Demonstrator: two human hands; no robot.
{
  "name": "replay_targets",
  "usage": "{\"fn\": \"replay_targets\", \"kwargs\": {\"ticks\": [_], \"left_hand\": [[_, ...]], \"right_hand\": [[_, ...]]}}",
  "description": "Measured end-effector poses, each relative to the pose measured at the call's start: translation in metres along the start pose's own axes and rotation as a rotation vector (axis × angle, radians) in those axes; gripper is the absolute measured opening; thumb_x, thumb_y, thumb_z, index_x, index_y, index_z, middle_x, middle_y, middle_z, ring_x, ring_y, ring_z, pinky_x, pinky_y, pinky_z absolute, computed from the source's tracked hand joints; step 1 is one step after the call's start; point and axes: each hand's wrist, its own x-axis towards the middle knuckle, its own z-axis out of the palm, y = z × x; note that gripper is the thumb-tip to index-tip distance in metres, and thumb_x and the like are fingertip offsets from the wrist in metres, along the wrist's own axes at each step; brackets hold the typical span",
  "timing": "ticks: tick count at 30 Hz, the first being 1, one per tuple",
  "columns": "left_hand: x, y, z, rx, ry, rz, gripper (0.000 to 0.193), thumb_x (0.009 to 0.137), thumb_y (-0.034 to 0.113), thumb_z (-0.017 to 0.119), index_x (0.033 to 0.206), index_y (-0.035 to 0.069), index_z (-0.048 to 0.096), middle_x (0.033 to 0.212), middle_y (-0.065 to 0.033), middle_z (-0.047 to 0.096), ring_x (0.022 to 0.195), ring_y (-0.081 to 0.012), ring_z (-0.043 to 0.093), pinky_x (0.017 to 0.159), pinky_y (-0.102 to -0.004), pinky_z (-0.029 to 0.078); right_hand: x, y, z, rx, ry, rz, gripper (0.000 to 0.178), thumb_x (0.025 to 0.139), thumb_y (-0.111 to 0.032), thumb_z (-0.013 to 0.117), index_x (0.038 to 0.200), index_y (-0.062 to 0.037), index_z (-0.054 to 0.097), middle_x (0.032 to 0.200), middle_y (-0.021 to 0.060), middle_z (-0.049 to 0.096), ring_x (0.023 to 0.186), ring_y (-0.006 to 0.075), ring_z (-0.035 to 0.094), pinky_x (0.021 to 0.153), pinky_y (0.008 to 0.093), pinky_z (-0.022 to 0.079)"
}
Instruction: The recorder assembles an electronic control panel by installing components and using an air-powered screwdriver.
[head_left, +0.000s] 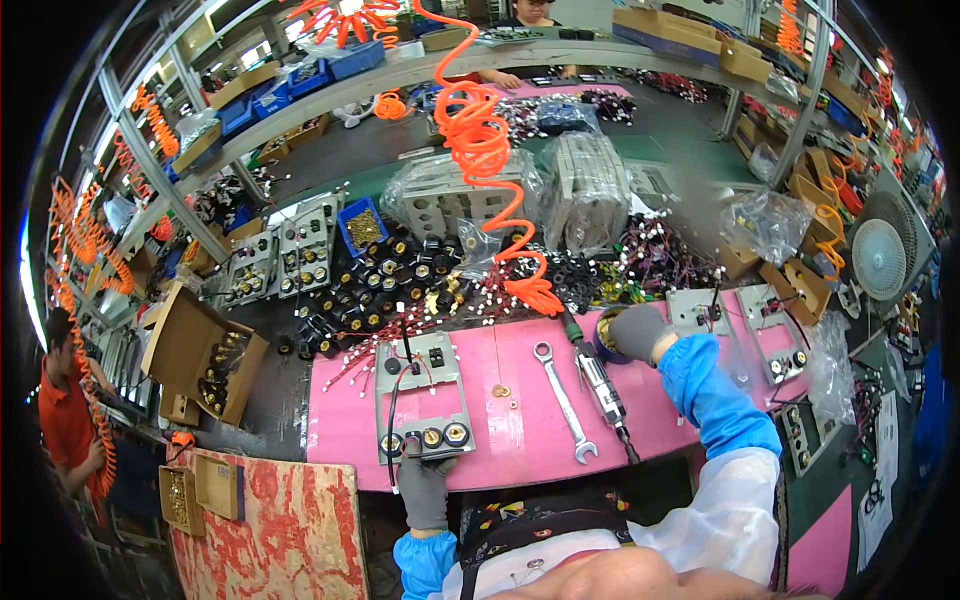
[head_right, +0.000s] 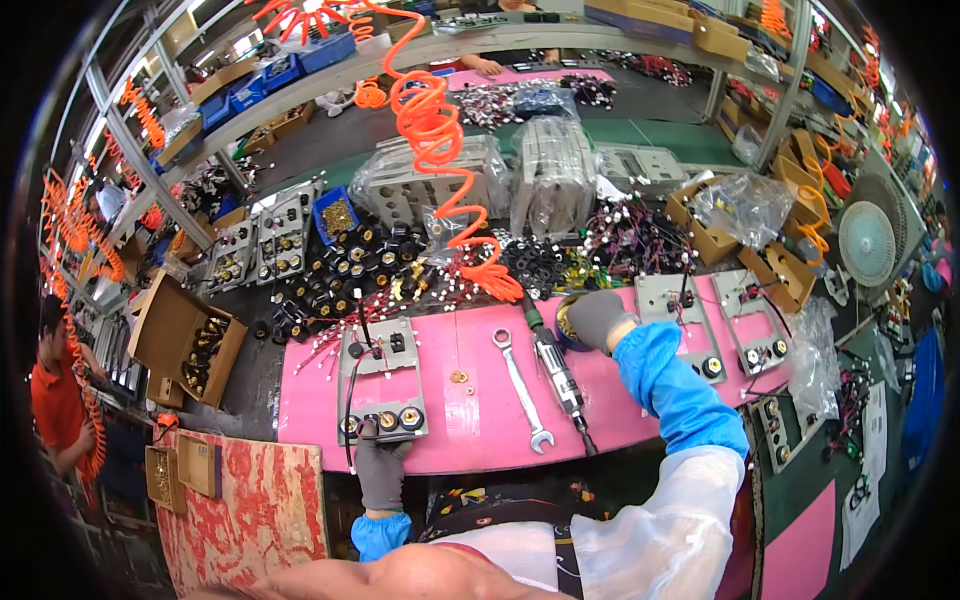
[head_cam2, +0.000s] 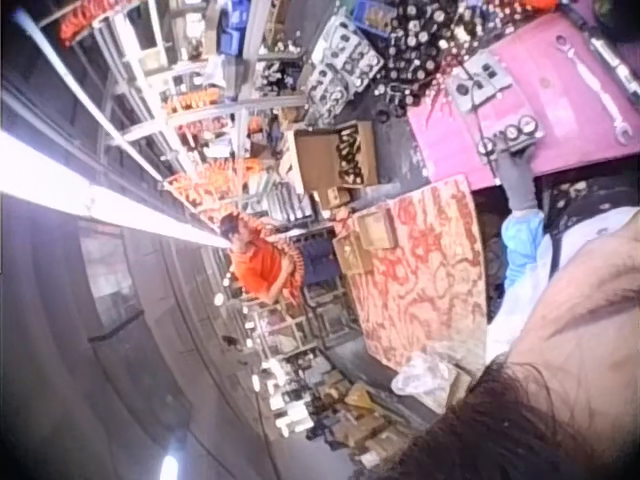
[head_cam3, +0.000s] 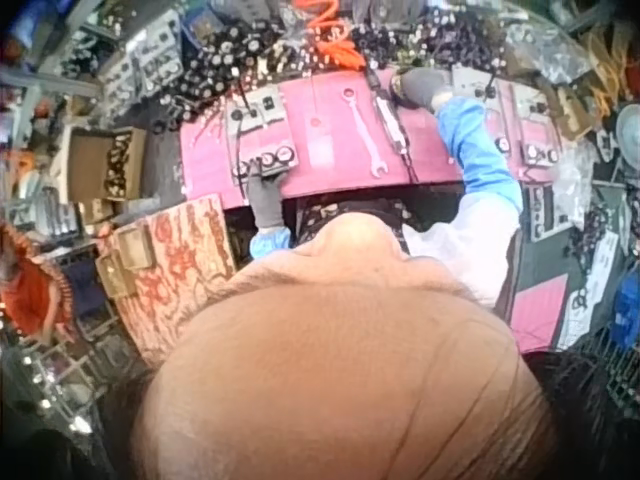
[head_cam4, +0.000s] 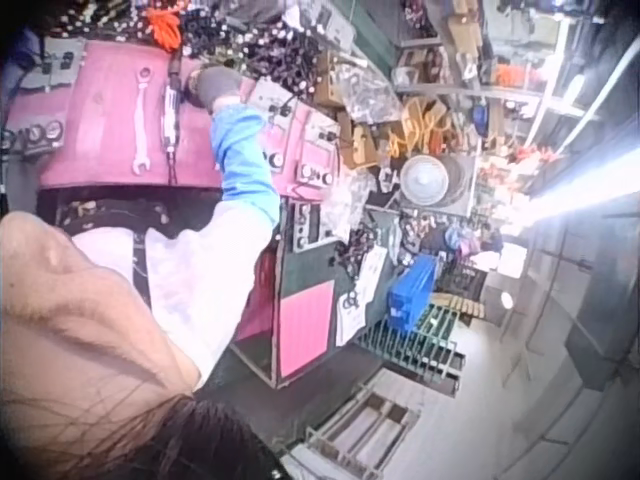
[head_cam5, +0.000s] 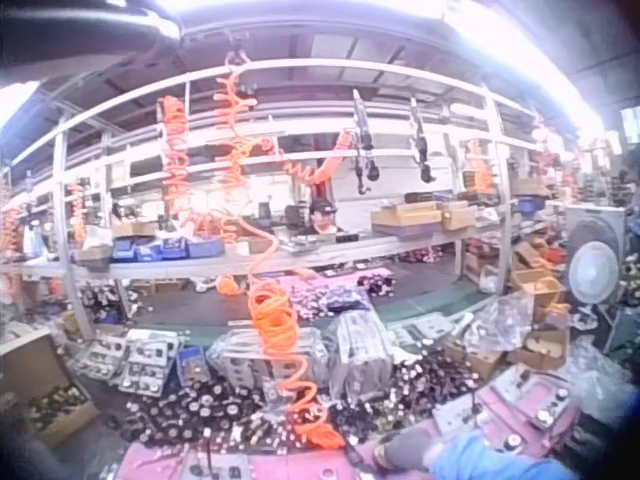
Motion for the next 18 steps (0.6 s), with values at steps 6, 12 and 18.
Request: {"fn": "replay_targets", "kwargs": {"ticks": [6, 12, 18], "left_hand": [[0.000, -0.001, -0.005, -0.008, -0.009, 0.007, 0.032, 0.097, 0.033, 0.052, 0.110, 0.006, 0.059, 0.097, -0.0068, 0.067, 0.082, -0.0174, 0.067, 0.061, -0.0284, 0.059], [-0.001, -0.002, -0.004, -0.006, -0.001, -0.005, 0.030, 0.097, 0.033, 0.052, 0.109, 0.007, 0.060, 0.097, -0.0065, 0.068, 0.082, -0.0174, 0.067, 0.061, -0.0291, 0.058], [0.000, -0.001, -0.004, 0.009, -0.015, 0.005, 0.028, 0.096, 0.032, 0.052, 0.110, 0.009, 0.060, 0.099, -0.0059, 0.067, 0.084, -0.0175, 0.066, 0.061, -0.0291, 0.057]], "right_hand": [[0.005, 0.000, -0.011, -0.014, -0.092, -0.040, 0.017, 0.079, -0.017, 0.062, 0.090, -0.0094, 0.073, 0.090, 0.0116, 0.072, 0.086, 0.0293, 0.070, 0.069, 0.0394, 0.055], [0.010, 0.011, 0.003, 0.051, -0.074, -0.035, 0.017, 0.075, -0.018, 0.065, 0.087, -0.0087, 0.073, 0.087, 0.0124, 0.071, 0.082, 0.0294, 0.070, 0.067, 0.0403, 0.055], [0.008, 0.011, 0.015, 0.048, 0.049, -0.054, 0.014, 0.074, -0.016, 0.064, 0.082, -0.0084, 0.073, 0.082, 0.0126, 0.071, 0.078, 0.0300, 0.070, 0.065, 0.0406, 0.055]]}}
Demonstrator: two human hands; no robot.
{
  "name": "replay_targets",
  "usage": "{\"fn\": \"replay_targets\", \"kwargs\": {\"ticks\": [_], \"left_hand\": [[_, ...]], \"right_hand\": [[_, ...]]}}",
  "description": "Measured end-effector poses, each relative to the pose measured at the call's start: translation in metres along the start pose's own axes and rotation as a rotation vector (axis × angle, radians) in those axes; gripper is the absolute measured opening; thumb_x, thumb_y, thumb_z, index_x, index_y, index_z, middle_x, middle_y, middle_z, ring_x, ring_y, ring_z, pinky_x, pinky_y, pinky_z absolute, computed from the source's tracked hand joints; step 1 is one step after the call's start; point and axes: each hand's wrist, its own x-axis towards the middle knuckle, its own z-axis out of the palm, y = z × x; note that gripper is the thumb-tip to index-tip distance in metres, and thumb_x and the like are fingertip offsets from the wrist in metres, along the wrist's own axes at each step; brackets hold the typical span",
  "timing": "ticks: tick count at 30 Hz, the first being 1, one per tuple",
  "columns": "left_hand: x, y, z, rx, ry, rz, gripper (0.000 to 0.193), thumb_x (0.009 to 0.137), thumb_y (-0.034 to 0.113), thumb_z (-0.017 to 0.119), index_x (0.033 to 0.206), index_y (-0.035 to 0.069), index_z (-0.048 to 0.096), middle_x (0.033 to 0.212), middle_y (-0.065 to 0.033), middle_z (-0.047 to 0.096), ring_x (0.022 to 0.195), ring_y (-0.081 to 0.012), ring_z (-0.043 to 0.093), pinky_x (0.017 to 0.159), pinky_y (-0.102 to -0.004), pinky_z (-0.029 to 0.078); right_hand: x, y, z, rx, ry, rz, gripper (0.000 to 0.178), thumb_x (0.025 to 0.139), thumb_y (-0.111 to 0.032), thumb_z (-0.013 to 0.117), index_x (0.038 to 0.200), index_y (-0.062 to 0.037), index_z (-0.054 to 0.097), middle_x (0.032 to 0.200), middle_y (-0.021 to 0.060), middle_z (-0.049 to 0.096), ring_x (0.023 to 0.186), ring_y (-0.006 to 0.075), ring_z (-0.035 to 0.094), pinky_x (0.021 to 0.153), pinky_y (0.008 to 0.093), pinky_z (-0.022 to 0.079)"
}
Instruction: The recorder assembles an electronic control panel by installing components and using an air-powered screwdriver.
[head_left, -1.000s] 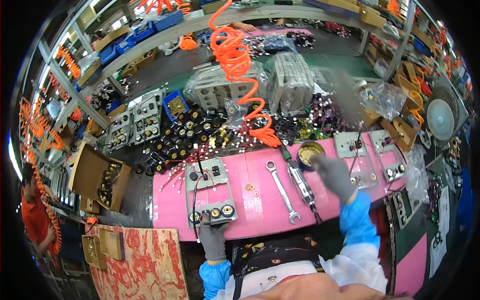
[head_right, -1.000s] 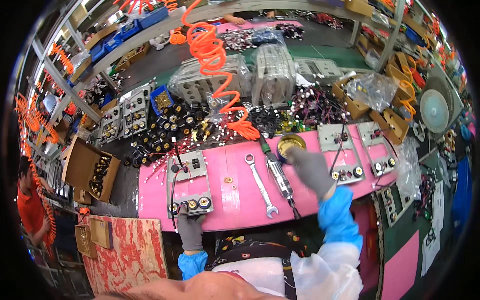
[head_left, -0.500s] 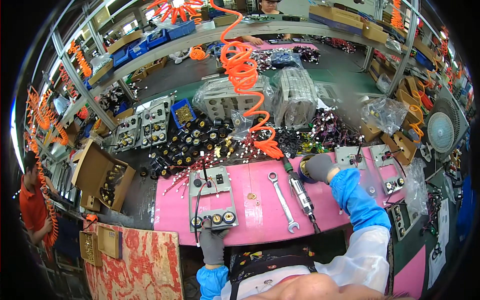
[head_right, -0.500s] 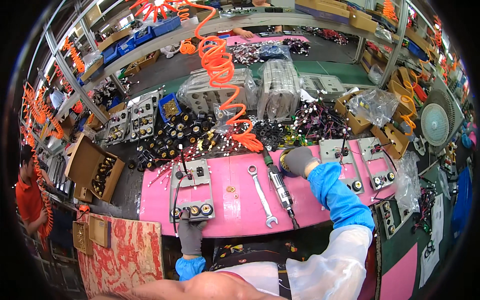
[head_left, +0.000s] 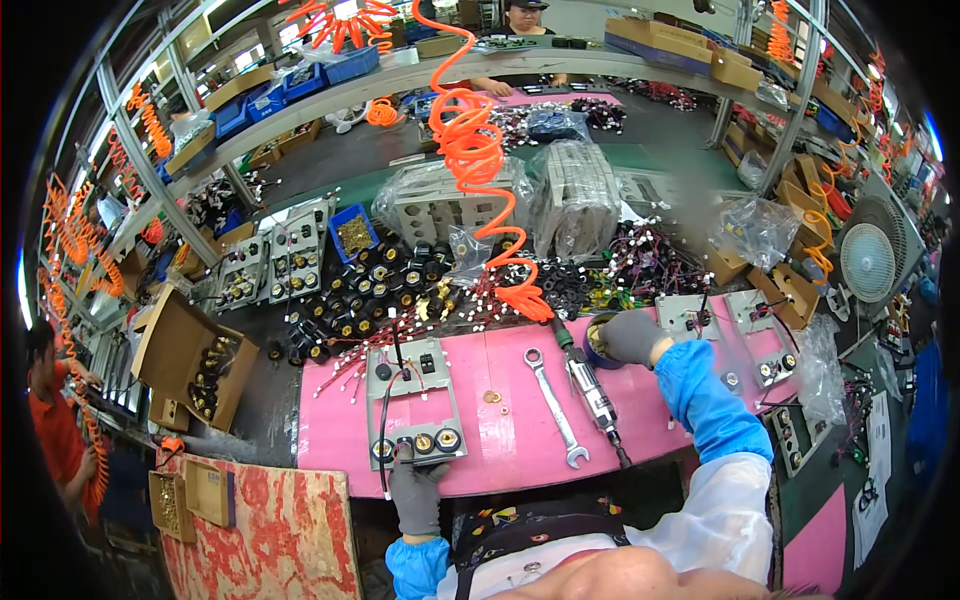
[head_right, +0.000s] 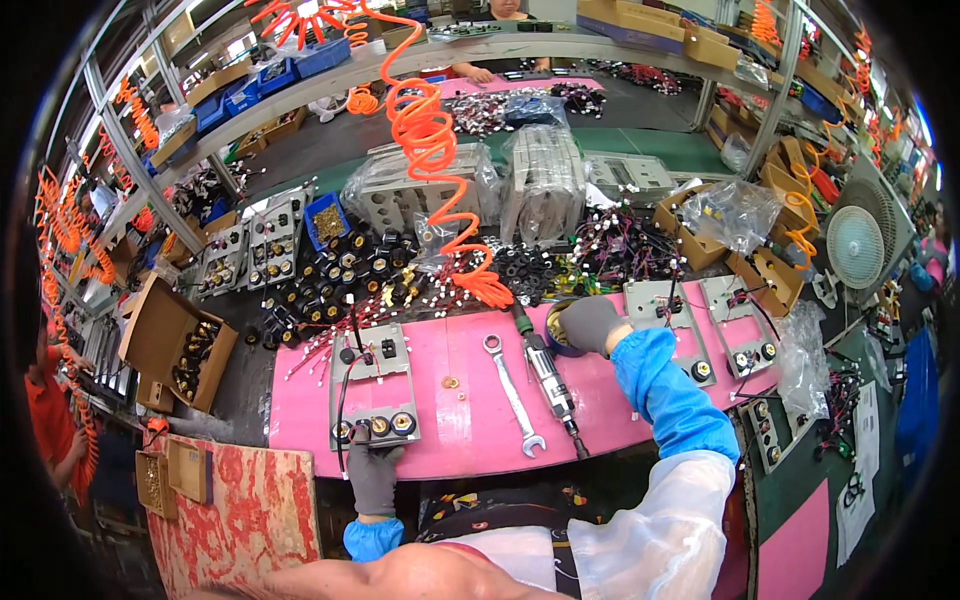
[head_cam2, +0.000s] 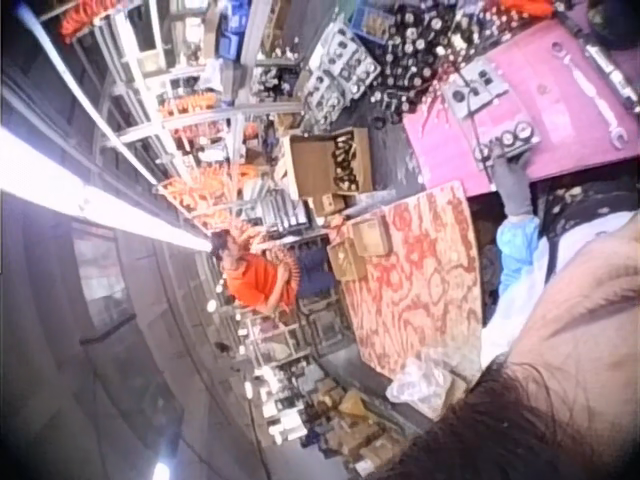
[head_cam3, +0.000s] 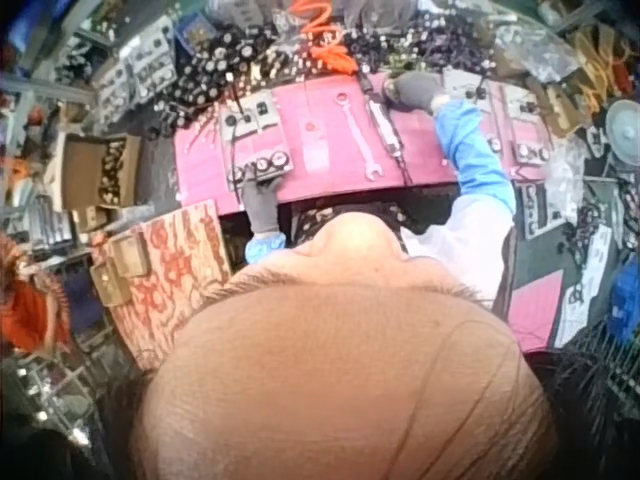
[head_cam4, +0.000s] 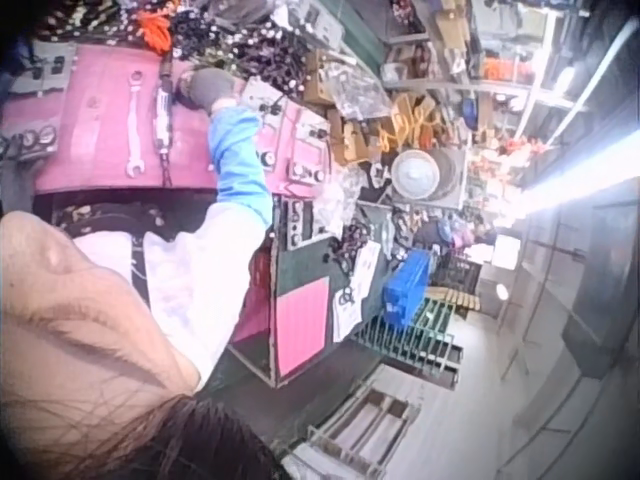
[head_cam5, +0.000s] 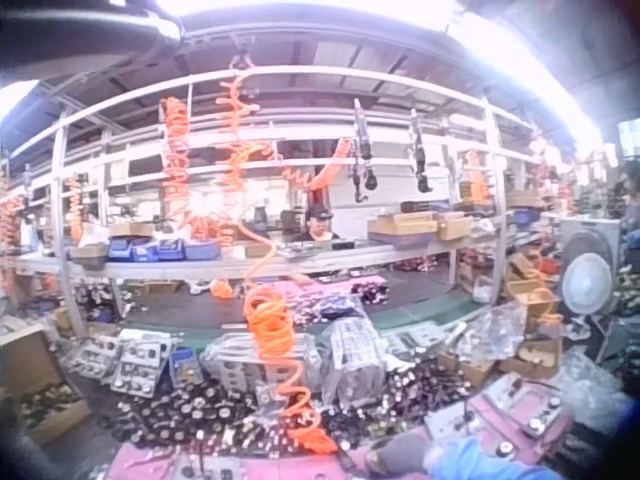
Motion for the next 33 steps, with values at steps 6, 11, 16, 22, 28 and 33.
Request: {"fn": "replay_targets", "kwargs": {"ticks": [6, 11, 16, 22, 28, 33], "left_hand": [[-0.002, 0.000, 0.005, 0.077, 0.001, 0.016, 0.039, 0.095, 0.040, 0.052, 0.114, 0.006, 0.058, 0.103, -0.0049, 0.064, 0.092, -0.0172, 0.063, 0.070, -0.0327, 0.054], [0.000, -0.001, -0.002, 0.040, 0.047, 0.028, 0.039, 0.094, 0.040, 0.053, 0.113, 0.006, 0.057, 0.098, -0.0053, 0.065, 0.082, -0.0177, 0.065, 0.062, -0.0305, 0.057], [-0.001, -0.004, 0.001, 0.028, 0.065, -0.008, 0.039, 0.095, 0.040, 0.052, 0.114, 0.007, 0.057, 0.098, -0.0051, 0.065, 0.082, -0.0169, 0.066, 0.061, -0.0289, 0.056], [0.004, -0.006, 0.004, 0.023, 0.086, -0.037, 0.037, 0.094, 0.040, 0.053, 0.113, 0.008, 0.056, 0.098, -0.0045, 0.065, 0.083, -0.0173, 0.066, 0.061, -0.0290, 0.056], [0.002, -0.006, -0.001, 0.108, 0.115, 0.041, 0.038, 0.095, 0.041, 0.052, 0.114, 0.008, 0.056, 0.100, -0.0042, 0.064, 0.082, -0.0169, 0.065, 0.060, -0.0288, 0.055], [0.000, -0.004, 0.004, 0.099, 0.094, 0.039, 0.040, 0.094, 0.042, 0.053, 0.114, 0.008, 0.056, 0.100, -0.0047, 0.064, 0.080, -0.0167, 0.065, 0.059, -0.0281, 0.055]], "right_hand": [[-0.011, 0.003, 0.002, -0.009, 0.195, 0.040, 0.011, 0.073, -0.015, 0.063, 0.074, -0.0084, 0.072, 0.071, 0.0138, 0.068, 0.066, 0.0316, 0.068, 0.056, 0.0434, 0.053], [-0.022, 0.000, -0.015, 0.077, 0.295, 0.035, 0.014, 0.079, -0.016, 0.060, 0.089, -0.0099, 0.067, 0.071, 0.0136, 0.067, 0.068, 0.0331, 0.067, 0.059, 0.0444, 0.052], [-0.030, -0.002, 0.000, 0.225, 0.344, 0.177, 0.016, 0.083, -0.020, 0.057, 0.095, -0.0095, 0.060, 0.070, 0.0148, 0.065, 0.065, 0.0357, 0.066, 0.058, 0.0474, 0.050], [-0.038, -0.007, 0.004, 0.248, 0.394, 0.157, 0.012, 0.083, -0.019, 0.058, 0.091, -0.0100, 0.060, 0.066, 0.0153, 0.064, 0.059, 0.0355, 0.065, 0.050, 0.0494, 0.048], [-0.048, -0.023, -0.014, 0.230, 0.414, 0.135, 0.012, 0.082, -0.016, 0.058, 0.092, -0.0094, 0.060, 0.065, 0.0145, 0.064, 0.057, 0.0347, 0.065, 0.048, 0.0464, 0.049], [-0.043, -0.018, -0.004, 0.176, 0.357, 0.139, 0.009, 0.082, -0.017, 0.058, 0.087, -0.0105, 0.062, 0.064, 0.0154, 0.063, 0.058, 0.0355, 0.064, 0.050, 0.0476, 0.049]]}}
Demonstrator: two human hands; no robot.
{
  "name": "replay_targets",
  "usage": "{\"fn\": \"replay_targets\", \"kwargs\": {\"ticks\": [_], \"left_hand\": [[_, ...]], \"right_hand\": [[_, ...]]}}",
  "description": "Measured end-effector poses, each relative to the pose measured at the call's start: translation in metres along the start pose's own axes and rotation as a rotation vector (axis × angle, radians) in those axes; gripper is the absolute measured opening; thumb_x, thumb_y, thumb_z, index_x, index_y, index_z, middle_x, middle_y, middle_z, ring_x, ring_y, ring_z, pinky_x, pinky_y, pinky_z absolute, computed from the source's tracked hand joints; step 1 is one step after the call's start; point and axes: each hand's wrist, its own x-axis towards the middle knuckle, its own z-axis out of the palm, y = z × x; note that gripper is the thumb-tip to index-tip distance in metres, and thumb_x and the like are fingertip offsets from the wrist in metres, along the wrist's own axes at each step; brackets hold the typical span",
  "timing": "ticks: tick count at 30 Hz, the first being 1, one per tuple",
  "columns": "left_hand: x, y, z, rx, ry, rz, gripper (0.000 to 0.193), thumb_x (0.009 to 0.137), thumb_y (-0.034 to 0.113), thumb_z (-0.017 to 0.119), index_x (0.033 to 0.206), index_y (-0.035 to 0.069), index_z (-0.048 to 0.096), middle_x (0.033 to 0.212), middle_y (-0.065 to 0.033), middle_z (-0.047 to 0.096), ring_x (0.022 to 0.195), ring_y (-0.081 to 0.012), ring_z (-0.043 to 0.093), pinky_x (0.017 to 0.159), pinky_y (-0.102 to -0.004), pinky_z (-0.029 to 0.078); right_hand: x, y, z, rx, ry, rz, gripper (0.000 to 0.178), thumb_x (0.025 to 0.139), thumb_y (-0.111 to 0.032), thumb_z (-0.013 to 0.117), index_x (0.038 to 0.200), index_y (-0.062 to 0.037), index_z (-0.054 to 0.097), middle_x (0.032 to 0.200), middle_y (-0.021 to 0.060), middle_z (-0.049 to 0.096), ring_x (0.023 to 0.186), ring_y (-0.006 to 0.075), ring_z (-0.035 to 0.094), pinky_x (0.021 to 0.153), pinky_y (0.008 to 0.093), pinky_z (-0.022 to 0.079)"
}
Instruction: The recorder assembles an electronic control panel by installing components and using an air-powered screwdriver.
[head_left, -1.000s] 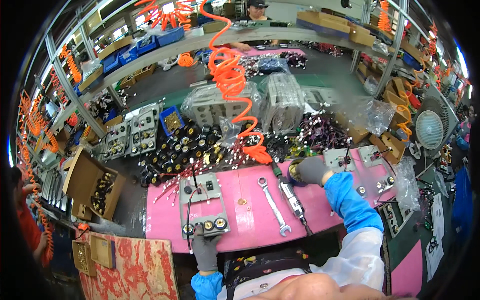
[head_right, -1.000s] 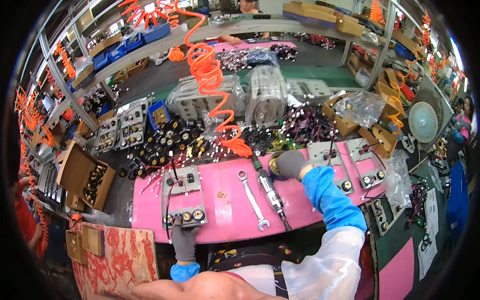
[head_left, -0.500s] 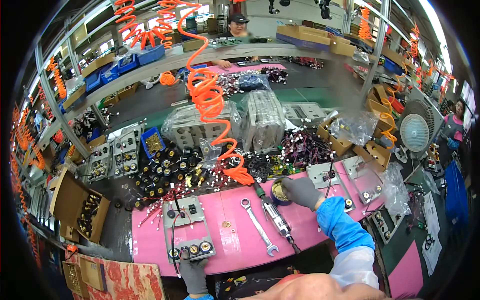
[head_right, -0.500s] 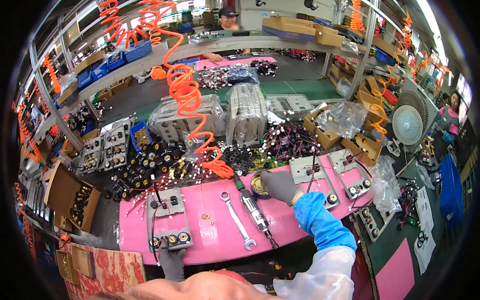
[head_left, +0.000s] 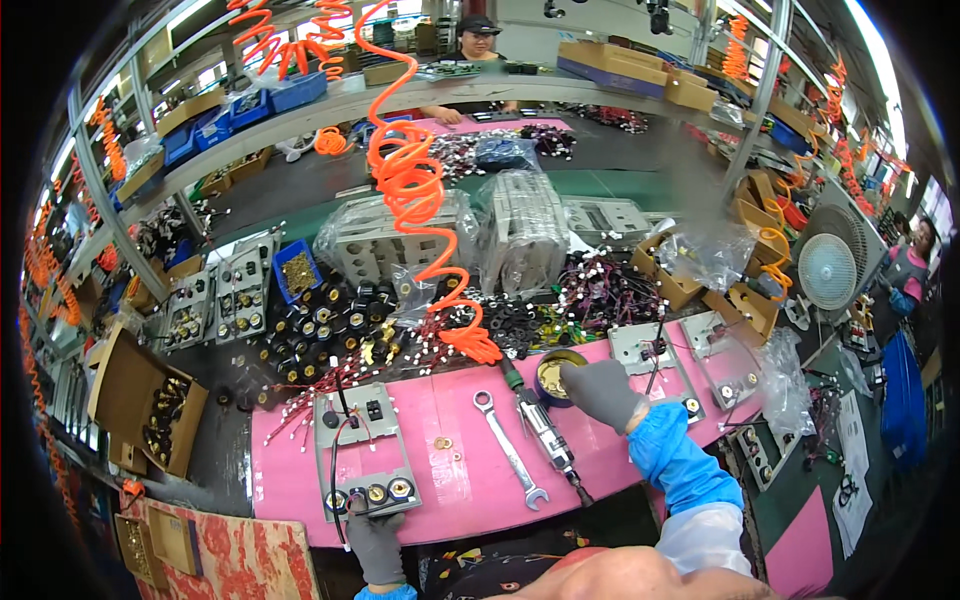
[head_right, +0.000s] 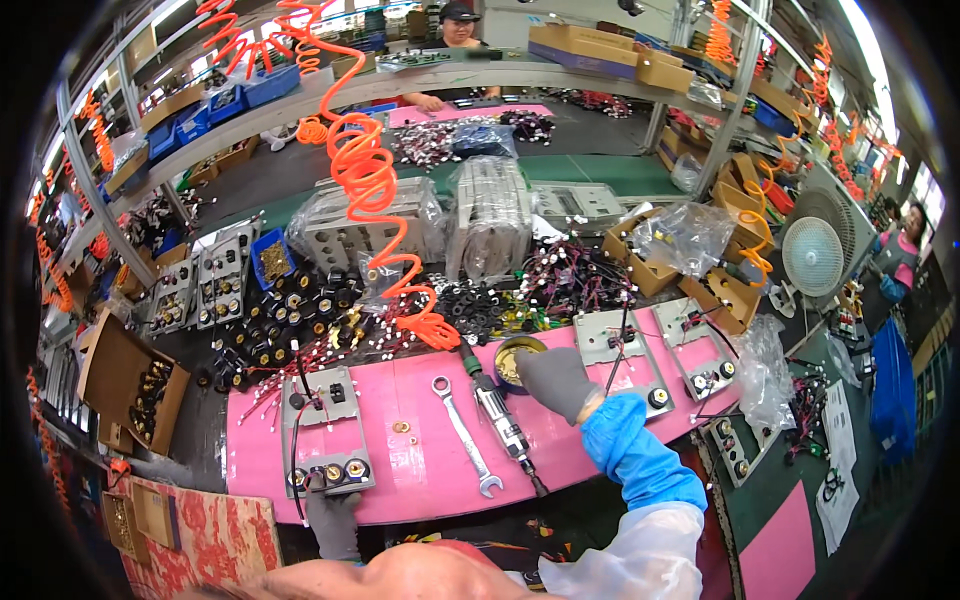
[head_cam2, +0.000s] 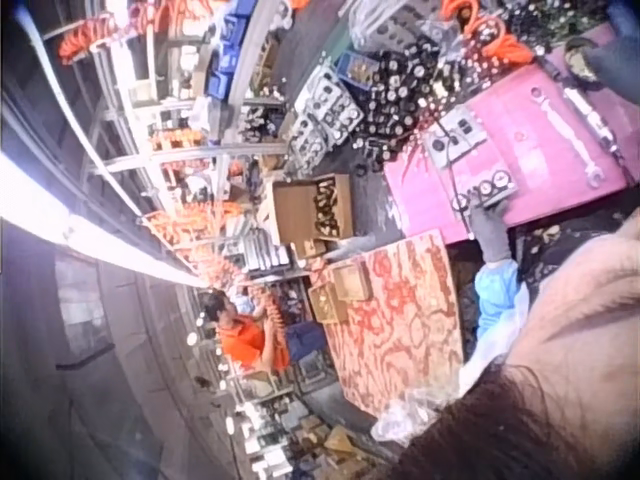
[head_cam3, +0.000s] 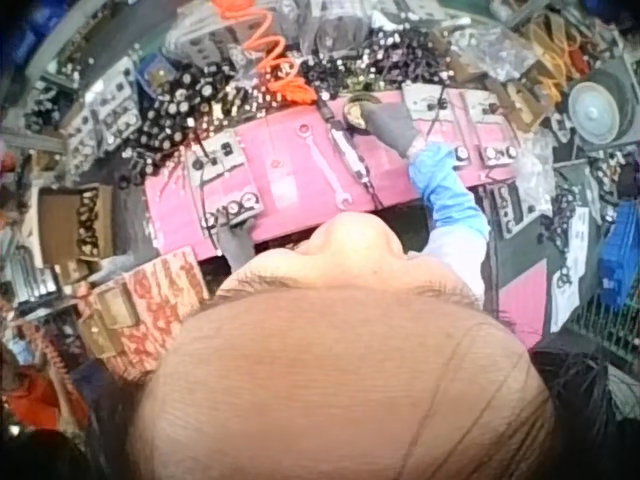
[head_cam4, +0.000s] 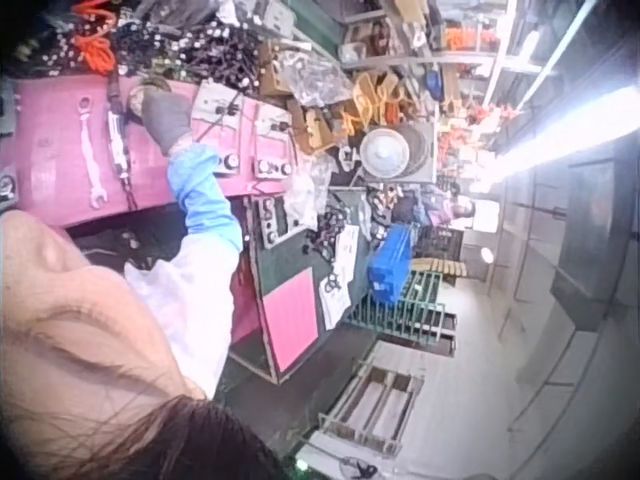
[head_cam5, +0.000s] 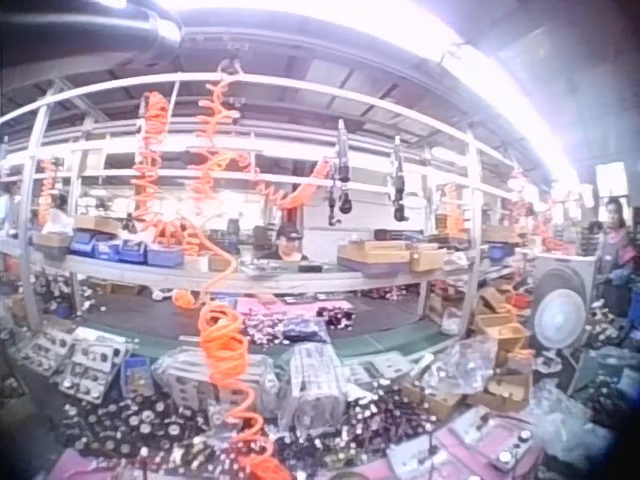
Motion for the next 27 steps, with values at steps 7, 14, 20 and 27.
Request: {"fn": "replay_targets", "kwargs": {"ticks": [7, 14, 20, 27], "left_hand": [[0.002, -0.001, -0.002, -0.027, 0.026, -0.045, 0.039, 0.093, 0.041, 0.054, 0.113, 0.007, 0.056, 0.097, -0.0048, 0.065, 0.080, -0.0164, 0.065, 0.059, -0.0280, 0.055], [0.001, 0.004, 0.006, -0.035, 0.014, -0.025, 0.039, 0.094, 0.040, 0.054, 0.112, 0.006, 0.057, 0.095, -0.0049, 0.065, 0.081, -0.0165, 0.065, 0.060, -0.0302, 0.056], [0.000, 0.001, -0.005, -0.044, -0.013, -0.035, 0.034, 0.096, 0.038, 0.051, 0.113, 0.008, 0.057, 0.104, -0.0035, 0.063, 0.091, -0.0182, 0.064, 0.071, -0.0321, 0.053], [-0.001, 0.003, -0.004, 0.049, -0.041, -0.053, 0.042, 0.100, 0.035, 0.046, 0.114, -0.003, 0.057, 0.099, -0.0123, 0.063, 0.086, -0.0203, 0.066, 0.069, -0.0321, 0.059]], "right_hand": [[-0.005, -0.007, 0.003, 0.077, 0.091, -0.014, 0.009, 0.082, -0.019, 0.060, 0.085, -0.0098, 0.061, 0.064, 0.0130, 0.063, 0.054, 0.0353, 0.063, 0.046, 0.0479, 0.047], [0.004, -0.042, -0.020, 0.165, 0.108, -0.085, 0.015, 0.086, -0.029, 0.063, 0.091, -0.0147, 0.062, 0.064, 0.0104, 0.061, 0.057, 0.0328, 0.062, 0.049, 0.0448, 0.047], [0.013, -0.107, -0.031, 0.314, 0.042, -0.378, 0.015, 0.085, -0.028, 0.064, 0.096, -0.0174, 0.062, 0.064, 0.0090, 0.060, 0.056, 0.0312, 0.062, 0.050, 0.0427, 0.047], [0.020, -0.180, -0.047, 0.448, 0.067, -0.635, 0.013, 0.085, -0.021, 0.065, 0.095, -0.0139, 0.062, 0.066, 0.0085, 0.062, 0.054, 0.0285, 0.061, 0.048, 0.0409, 0.044]]}}
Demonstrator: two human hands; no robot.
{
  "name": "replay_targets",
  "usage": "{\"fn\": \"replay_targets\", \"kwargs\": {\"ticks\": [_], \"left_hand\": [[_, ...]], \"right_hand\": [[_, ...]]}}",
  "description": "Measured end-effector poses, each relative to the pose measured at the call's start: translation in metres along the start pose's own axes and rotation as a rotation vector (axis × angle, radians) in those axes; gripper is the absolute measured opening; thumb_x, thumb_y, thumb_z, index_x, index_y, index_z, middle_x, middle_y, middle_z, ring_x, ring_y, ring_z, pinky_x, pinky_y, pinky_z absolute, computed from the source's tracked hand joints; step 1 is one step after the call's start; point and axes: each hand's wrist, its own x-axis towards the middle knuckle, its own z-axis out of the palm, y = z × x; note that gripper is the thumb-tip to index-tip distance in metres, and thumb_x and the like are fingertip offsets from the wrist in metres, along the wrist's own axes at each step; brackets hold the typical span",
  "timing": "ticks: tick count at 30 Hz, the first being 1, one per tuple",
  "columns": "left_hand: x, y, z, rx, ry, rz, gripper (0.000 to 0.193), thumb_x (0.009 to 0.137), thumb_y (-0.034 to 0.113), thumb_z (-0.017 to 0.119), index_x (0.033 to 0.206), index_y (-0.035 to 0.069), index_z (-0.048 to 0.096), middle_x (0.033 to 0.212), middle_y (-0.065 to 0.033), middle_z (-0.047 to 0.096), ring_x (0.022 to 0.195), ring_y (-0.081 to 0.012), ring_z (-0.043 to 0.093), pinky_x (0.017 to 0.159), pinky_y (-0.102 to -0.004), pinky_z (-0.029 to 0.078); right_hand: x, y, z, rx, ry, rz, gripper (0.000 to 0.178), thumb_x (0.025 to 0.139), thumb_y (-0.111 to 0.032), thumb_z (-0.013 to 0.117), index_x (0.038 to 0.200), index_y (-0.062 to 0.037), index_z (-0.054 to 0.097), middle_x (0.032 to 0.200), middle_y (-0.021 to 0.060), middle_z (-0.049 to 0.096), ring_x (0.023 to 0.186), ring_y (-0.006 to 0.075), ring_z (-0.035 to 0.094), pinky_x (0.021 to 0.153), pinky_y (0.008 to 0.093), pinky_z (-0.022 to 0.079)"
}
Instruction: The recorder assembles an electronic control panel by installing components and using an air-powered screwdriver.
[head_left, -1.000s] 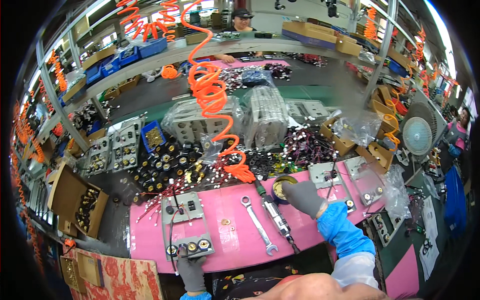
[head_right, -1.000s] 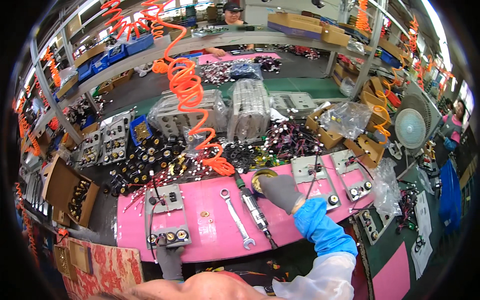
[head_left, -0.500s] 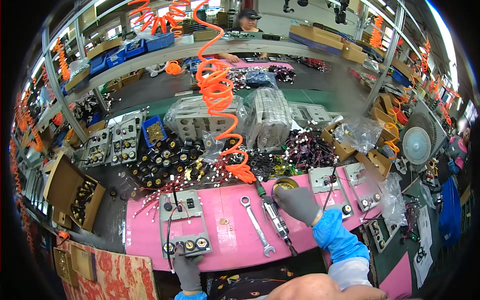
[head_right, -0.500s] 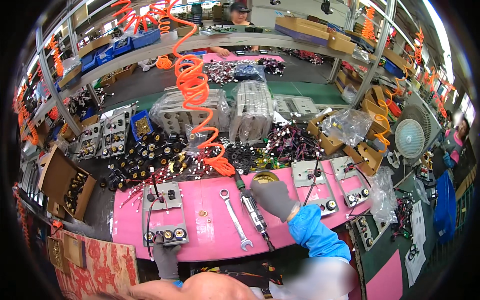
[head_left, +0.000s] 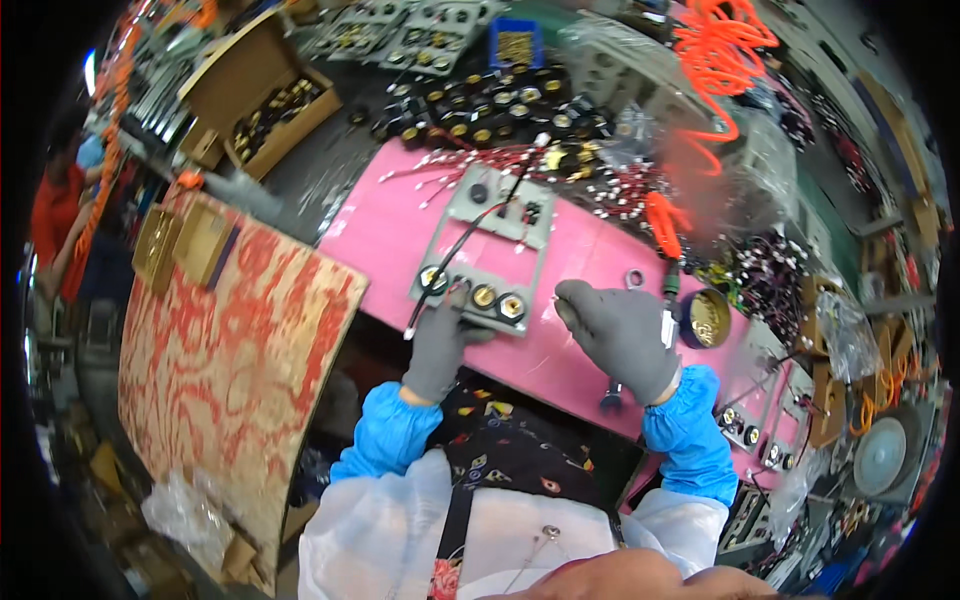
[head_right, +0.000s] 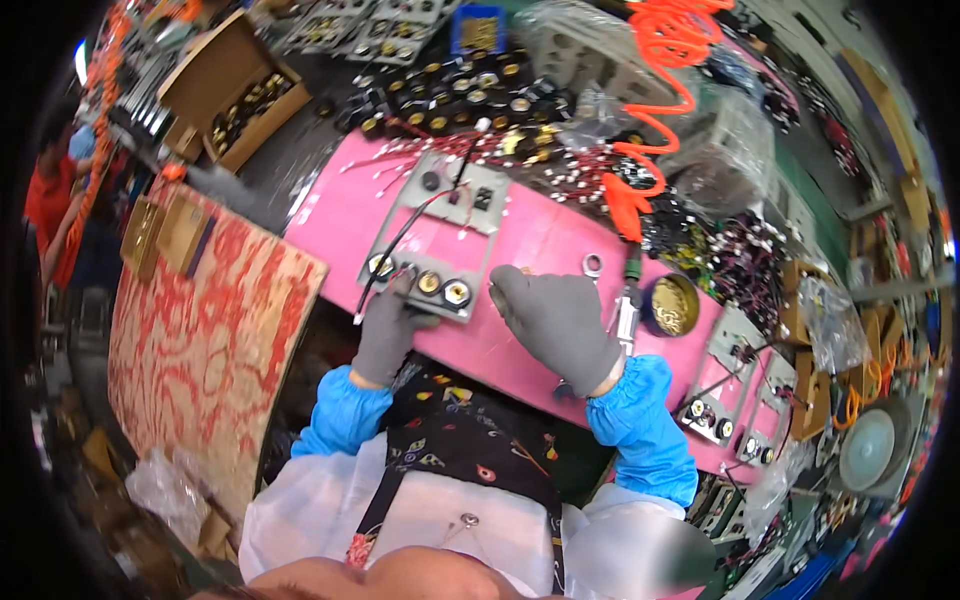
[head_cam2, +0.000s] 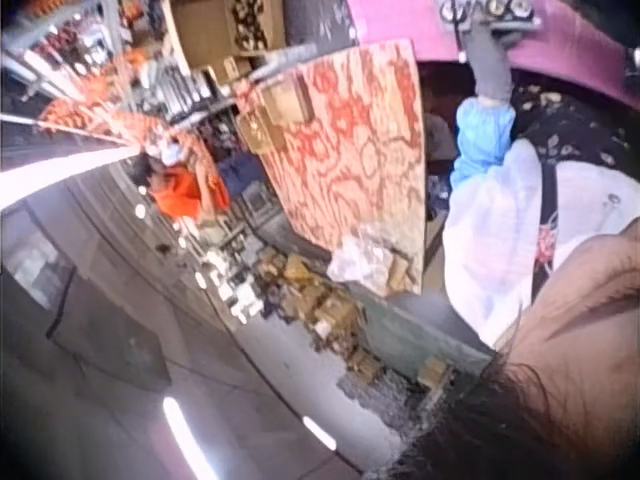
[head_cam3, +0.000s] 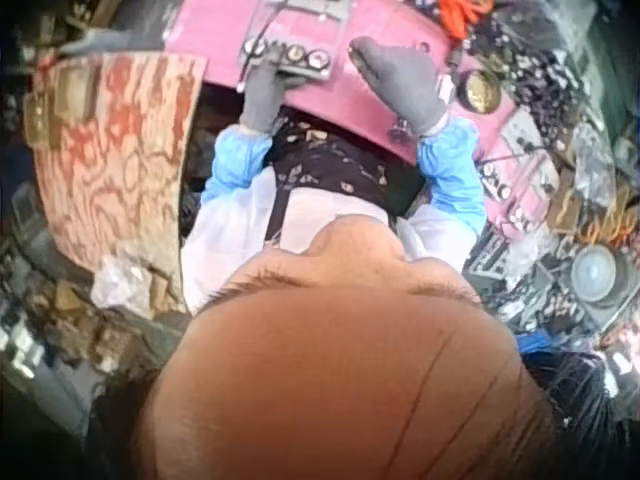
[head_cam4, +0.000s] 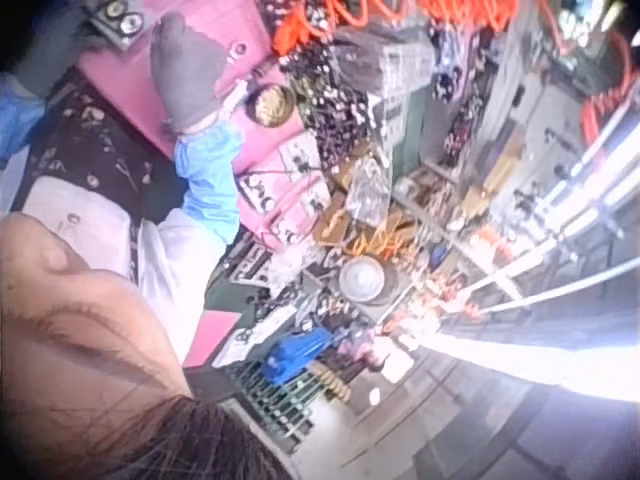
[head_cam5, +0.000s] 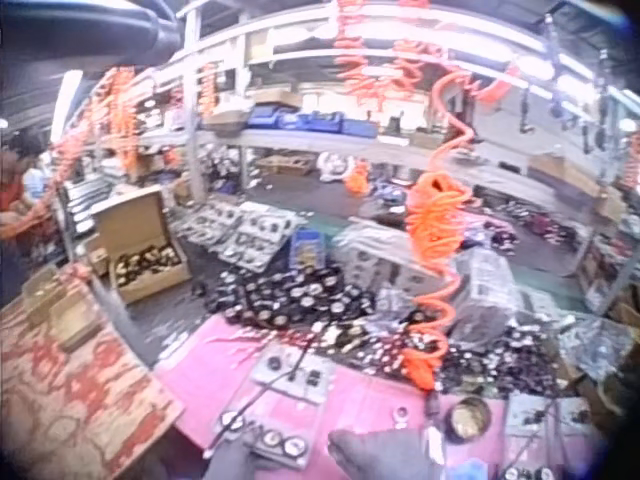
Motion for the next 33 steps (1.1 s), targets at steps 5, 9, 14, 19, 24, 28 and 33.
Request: {"fn": "replay_targets", "kwargs": {"ticks": [5, 9, 14, 19, 24, 28, 33], "left_hand": [[-0.002, 0.008, 0.003, -0.036, 0.035, -0.018, 0.046, 0.098, 0.040, 0.047, 0.108, -0.003, 0.060, 0.096, -0.0114, 0.066, 0.081, -0.0201, 0.068, 0.064, -0.0296, 0.058], [0.001, 0.006, 0.003, 0.010, 0.018, -0.021, 0.048, 0.098, 0.042, 0.046, 0.106, -0.003, 0.062, 0.095, -0.0117, 0.067, 0.082, -0.0192, 0.067, 0.065, -0.0287, 0.057], [0.000, 0.005, 0.001, -0.014, 0.008, -0.012, 0.048, 0.098, 0.043, 0.046, 0.107, -0.002, 0.062, 0.095, -0.0109, 0.066, 0.082, -0.0182, 0.067, 0.068, -0.0295, 0.057], [0.002, 0.005, 0.002, 0.006, 0.017, 0.005, 0.046, 0.098, 0.042, 0.047, 0.105, -0.002, 0.062, 0.094, -0.0105, 0.066, 0.081, -0.0186, 0.066, 0.068, -0.0303, 0.058], [-0.001, 0.005, 0.007, 0.026, 0.003, 0.011, 0.041, 0.099, 0.035, 0.047, 0.111, -0.003, 0.057, 0.099, -0.0110, 0.064, 0.087, -0.0195, 0.065, 0.070, -0.0318, 0.058], [-0.004, 0.006, 0.003, 0.030, -0.034, 0.078, 0.040, 0.101, 0.033, 0.044, 0.115, -0.001, 0.058, 0.101, -0.0103, 0.064, 0.087, -0.0193, 0.065, 0.068, -0.0317, 0.057], [0.003, 0.004, 0.010, 0.027, -0.027, 0.038, 0.046, 0.099, 0.043, 0.044, 0.106, 0.002, 0.062, 0.093, -0.0084, 0.066, 0.082, -0.0185, 0.065, 0.069, -0.0313, 0.056]], "right_hand": [[0.031, -0.010, 0.036, -0.069, -0.050, -0.152, 0.013, 0.084, -0.018, 0.060, 0.096, -0.0124, 0.057, 0.061, 0.0070, 0.058, 0.054, 0.0247, 0.060, 0.046, 0.0393, 0.042], [0.040, -0.014, 0.056, -0.234, -0.009, -0.277, 0.013, 0.079, -0.018, 0.059, 0.088, -0.0133, 0.051, 0.057, 0.0004, 0.054, 0.051, 0.0188, 0.060, 0.039, 0.0357, 0.042], [0.038, -0.024, 0.060, -0.340, -0.005, -0.320, 0.017, 0.079, -0.019, 0.059, 0.092, -0.0116, 0.053, 0.061, -0.0011, 0.055, 0.056, 0.0171, 0.061, 0.042, 0.0345, 0.043], [0.034, -0.014, 0.051, 0.283, 0.063, 0.016, 0.020, 0.089, -0.027, 0.057, 0.094, -0.0086, 0.059, 0.070, 0.0074, 0.063, 0.063, 0.0268, 0.065, 0.051, 0.0399, 0.047], [0.037, 0.008, 0.042, 0.822, -0.306, 0.509, 0.025, 0.091, -0.027, 0.054, 0.106, -0.0082, 0.061, 0.076, 0.0046, 0.062, 0.061, 0.0114, 0.056, 0.054, 0.0292, 0.046], [0.046, 0.000, 0.068, 0.663, -0.100, 0.220, 0.021, 0.090, -0.019, 0.055, 0.108, -0.0104, 0.060, 0.086, 0.0132, 0.066, 0.076, 0.0290, 0.066, 0.067, 0.0400, 0.051], [0.054, -0.020, 0.085, 0.199, 0.088, 0.012, 0.020, 0.079, -0.014, 0.059, 0.098, -0.0088, 0.058, 0.089, 0.0112, 0.062, 0.086, 0.0318, 0.063, 0.068, 0.0429, 0.052]]}}
